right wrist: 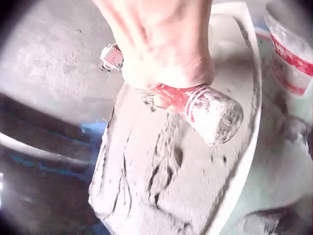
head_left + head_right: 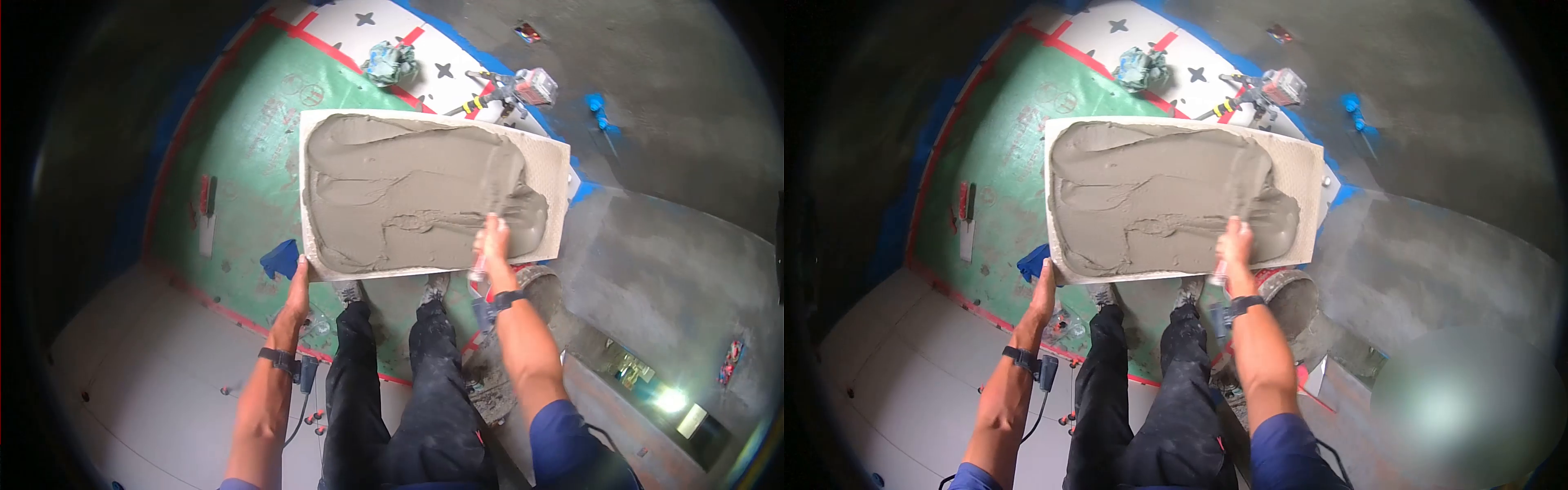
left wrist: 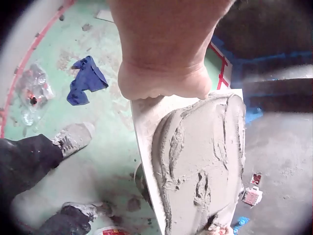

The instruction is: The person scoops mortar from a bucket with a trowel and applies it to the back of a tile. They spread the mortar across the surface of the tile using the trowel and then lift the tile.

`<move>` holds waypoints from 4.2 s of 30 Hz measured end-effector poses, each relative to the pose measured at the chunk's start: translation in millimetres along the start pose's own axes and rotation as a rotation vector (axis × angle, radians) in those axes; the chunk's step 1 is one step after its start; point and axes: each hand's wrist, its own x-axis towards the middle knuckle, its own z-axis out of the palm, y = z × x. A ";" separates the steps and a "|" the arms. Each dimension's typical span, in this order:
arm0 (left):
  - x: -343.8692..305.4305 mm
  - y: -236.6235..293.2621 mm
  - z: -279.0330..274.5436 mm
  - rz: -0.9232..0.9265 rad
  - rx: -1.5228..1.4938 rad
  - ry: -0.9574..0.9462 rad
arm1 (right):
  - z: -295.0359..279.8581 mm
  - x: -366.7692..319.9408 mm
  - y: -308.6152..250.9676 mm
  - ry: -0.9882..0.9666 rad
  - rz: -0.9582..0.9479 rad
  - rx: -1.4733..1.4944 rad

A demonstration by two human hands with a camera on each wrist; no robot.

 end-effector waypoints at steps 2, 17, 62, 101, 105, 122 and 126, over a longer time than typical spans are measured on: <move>-0.1 4.5 1.9 -0.014 0.011 0.003 | 53.1 -53.9 -2.3 -0.029 0.133 0.263; -3.5 6.1 32.1 0.102 0.103 0.169 | -112.2 31.1 9.4 0.104 -0.066 -0.187; -91.6 -30.8 73.0 0.018 0.452 0.133 | -190.7 121.9 -22.4 0.260 -0.310 -0.339; -248.3 -172.8 -45.4 -0.272 0.457 0.193 | -217.8 -11.4 129.4 0.447 -0.246 -0.688; -229.8 -168.7 5.4 -0.277 0.482 0.200 | -140.0 -100.3 95.7 -0.071 0.237 0.344; -159.8 -154.2 201.9 -0.168 0.754 -0.012 | -246.0 -89.8 102.6 -0.190 0.110 0.040; -161.8 -149.2 219.1 -0.201 0.716 -0.010 | -256.8 -71.6 117.2 0.005 -0.310 -0.764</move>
